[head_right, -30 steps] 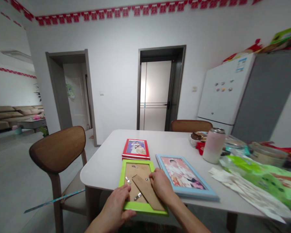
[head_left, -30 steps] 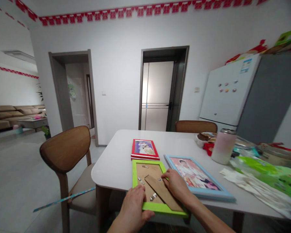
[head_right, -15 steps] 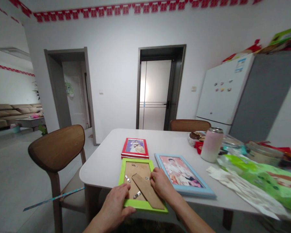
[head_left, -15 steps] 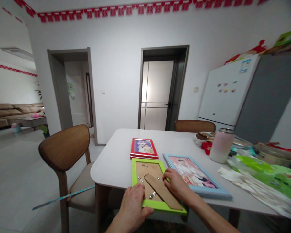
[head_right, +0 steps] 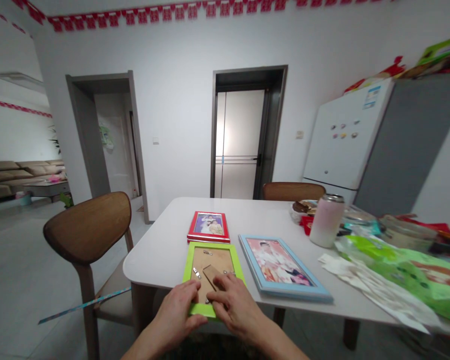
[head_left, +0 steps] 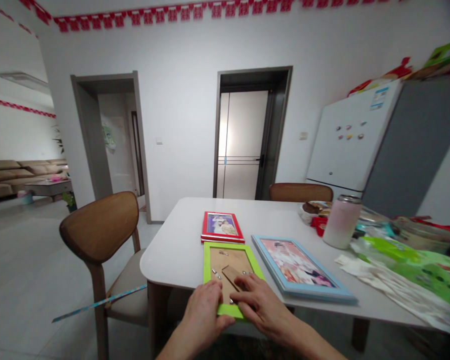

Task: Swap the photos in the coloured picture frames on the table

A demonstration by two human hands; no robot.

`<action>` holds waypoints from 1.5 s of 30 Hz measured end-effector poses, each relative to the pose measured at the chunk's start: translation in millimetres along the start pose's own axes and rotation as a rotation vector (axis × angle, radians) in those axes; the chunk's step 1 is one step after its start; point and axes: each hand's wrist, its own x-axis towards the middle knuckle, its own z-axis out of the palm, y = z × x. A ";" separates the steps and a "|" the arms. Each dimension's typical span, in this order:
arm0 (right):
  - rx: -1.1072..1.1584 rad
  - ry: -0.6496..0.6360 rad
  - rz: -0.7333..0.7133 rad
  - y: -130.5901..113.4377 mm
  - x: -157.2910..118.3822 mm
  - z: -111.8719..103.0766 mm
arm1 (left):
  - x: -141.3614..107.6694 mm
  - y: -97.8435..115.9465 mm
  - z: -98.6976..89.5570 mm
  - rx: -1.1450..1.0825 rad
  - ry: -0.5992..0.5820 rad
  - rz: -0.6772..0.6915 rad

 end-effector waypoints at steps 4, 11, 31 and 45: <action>-0.019 -0.040 -0.040 -4.1 -2.3 -8.0 | 0.5 -2.2 1.2 -0.012 -0.007 0.006; 0.061 -0.056 -0.038 0.5 -0.5 -8.8 | -1.3 -4.1 0.9 -0.044 -0.014 -0.003; 0.075 -0.027 0.190 14.5 60.8 39.0 | -3.7 -7.6 -1.3 -0.078 -0.015 -0.001; 0.043 0.123 0.654 74.3 110.6 51.9 | -9.0 -5.2 -1.6 -0.070 -0.037 -0.027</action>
